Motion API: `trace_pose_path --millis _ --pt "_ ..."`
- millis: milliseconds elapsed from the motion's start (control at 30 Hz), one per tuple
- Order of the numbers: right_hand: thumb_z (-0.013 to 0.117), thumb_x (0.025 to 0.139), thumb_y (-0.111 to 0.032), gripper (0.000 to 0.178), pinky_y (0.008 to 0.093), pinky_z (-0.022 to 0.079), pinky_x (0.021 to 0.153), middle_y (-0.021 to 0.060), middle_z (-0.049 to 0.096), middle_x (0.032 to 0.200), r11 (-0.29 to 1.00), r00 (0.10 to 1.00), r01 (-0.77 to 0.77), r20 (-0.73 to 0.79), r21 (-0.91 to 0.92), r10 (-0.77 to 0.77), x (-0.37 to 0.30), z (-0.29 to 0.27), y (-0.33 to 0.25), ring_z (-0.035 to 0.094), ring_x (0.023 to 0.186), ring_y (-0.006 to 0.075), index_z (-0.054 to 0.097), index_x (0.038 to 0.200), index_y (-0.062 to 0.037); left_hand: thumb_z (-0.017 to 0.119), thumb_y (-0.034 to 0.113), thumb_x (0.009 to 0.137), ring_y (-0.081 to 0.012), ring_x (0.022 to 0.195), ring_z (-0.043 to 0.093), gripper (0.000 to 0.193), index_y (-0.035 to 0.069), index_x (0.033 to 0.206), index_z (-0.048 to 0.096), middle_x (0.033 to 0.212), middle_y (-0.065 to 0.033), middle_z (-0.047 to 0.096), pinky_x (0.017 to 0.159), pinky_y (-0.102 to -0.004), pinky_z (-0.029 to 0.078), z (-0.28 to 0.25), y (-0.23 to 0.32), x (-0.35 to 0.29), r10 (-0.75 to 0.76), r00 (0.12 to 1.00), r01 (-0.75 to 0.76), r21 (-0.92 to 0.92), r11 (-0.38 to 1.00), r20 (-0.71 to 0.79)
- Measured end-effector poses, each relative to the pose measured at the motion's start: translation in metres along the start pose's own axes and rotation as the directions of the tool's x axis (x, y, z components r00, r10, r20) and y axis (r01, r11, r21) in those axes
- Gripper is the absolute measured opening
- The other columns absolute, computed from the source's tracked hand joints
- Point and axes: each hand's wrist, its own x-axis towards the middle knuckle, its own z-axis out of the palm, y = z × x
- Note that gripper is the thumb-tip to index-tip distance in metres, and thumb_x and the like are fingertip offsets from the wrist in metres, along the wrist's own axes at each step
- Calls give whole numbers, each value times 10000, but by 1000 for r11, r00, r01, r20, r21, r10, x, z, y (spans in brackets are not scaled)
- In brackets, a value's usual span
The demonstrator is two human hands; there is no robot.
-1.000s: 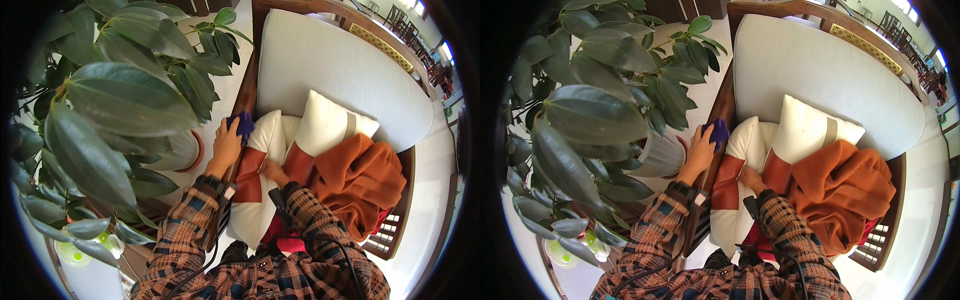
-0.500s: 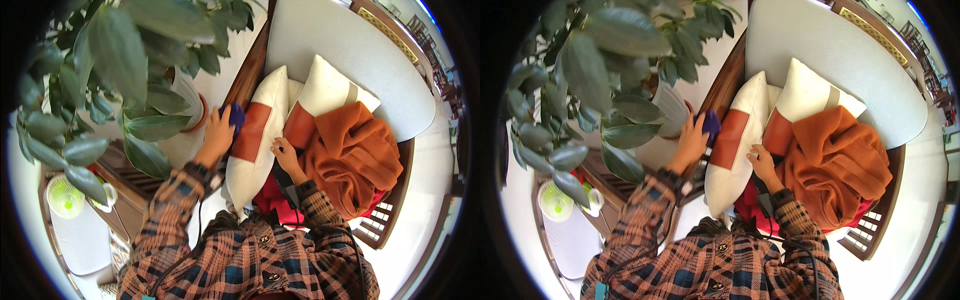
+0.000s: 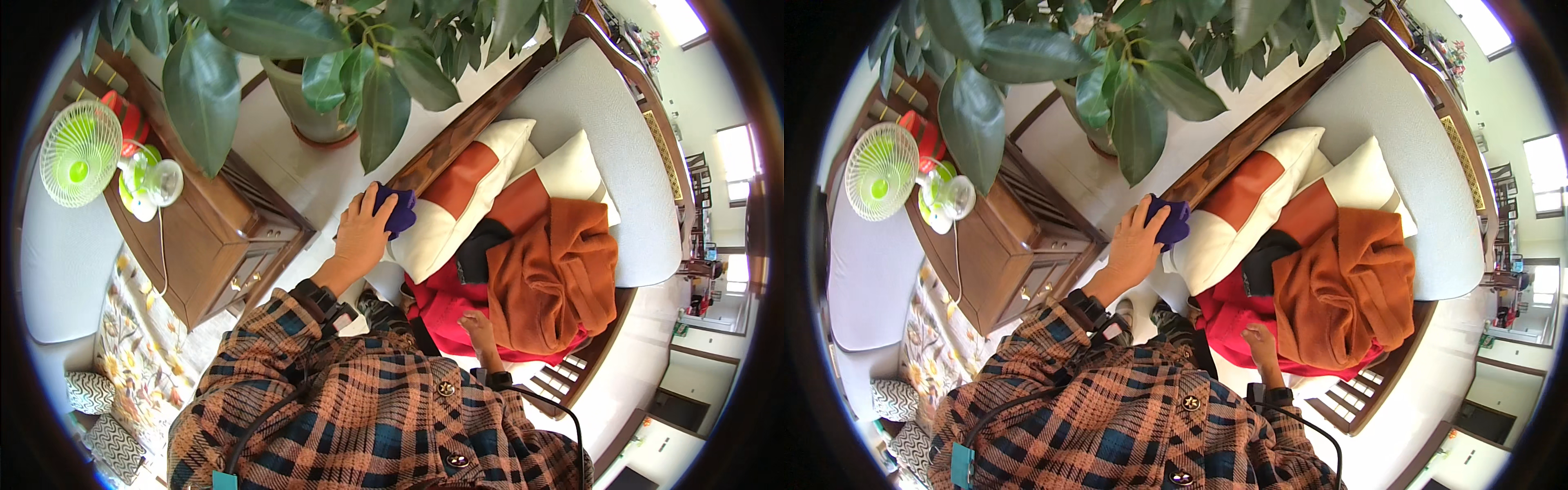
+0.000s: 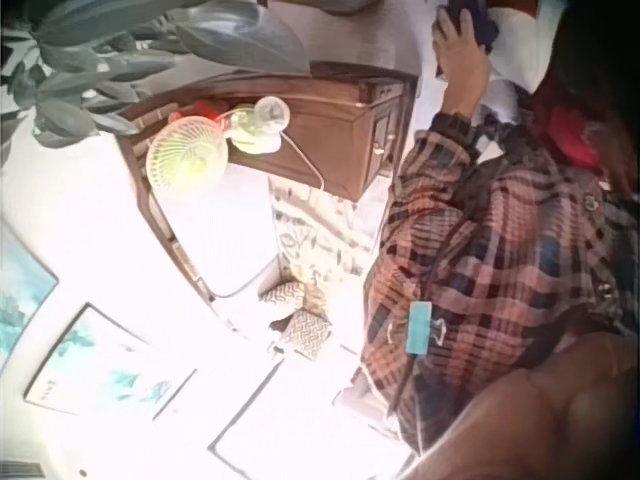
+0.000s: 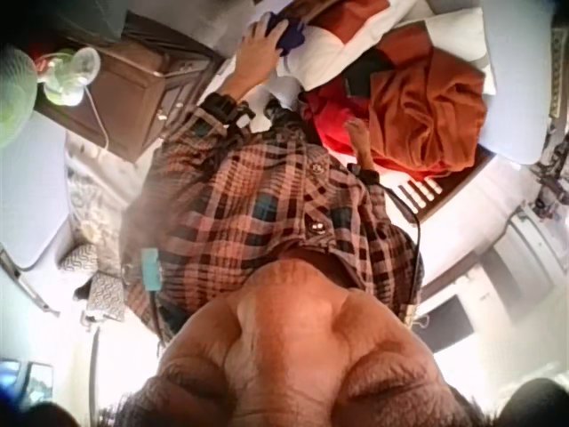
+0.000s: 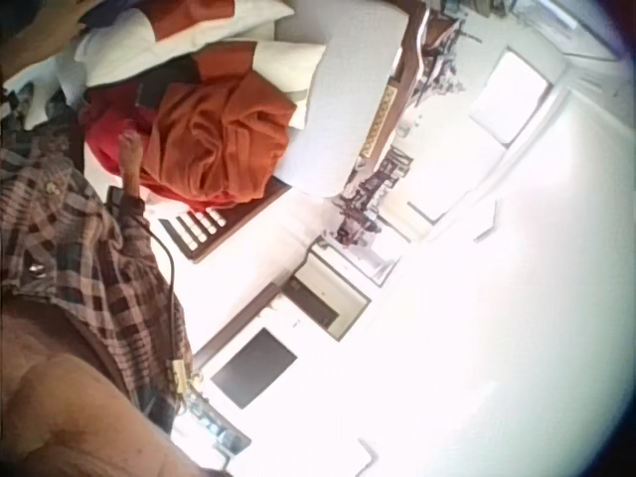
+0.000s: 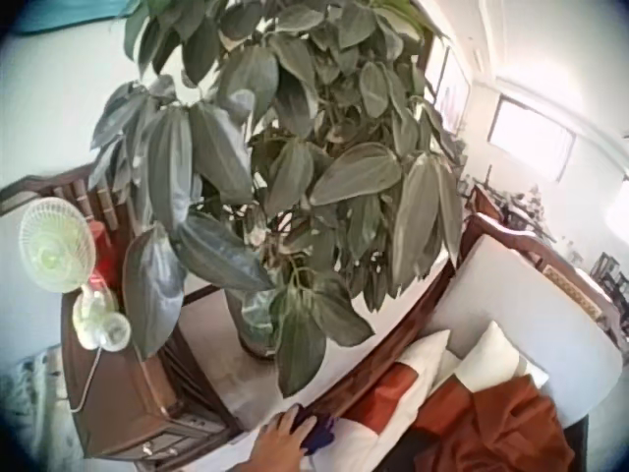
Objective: The person wipes the surfaces of wooden furniture with a blue cloth. They clean a side table, a sofa armrest, and a wooden chair, moving around the room to reach different pieces.
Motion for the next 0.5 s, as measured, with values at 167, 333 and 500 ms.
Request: trace_pose_path --millis 167,333,500 --pt "660 851 -139 275 300 480 824 83 637 966 984 987 137 96 -117 -126 -22 17 -6 590 919 167 596 1066 21 685 58 747 -422 1231 375 678 121 1368 420 1437 -206 283 980 -510 380 1 -7 -25 8 997 -15 -100 995 -75" --pt "657 858 -163 297 307 477 823 100 648 969 988 993 90 92 -128 -78 -55 36 11 595 911 175 595 1080 25 653 172 816 -462 1164 452 610 111 1371 405 1392 -227 362 966 -500 410 9 -16 20 -6 999 15 -187 982 50" --pt "664 838 -198 339 310 477 809 127 661 942 983 998 -35 49 -183 45 -95 53 48 610 897 196 599 1092 18 580 265 880 -382 1170 510 554 133 1387 397 1343 -198 463 974 -444 421 30 -44 69 41 992 10 -399 917 119"
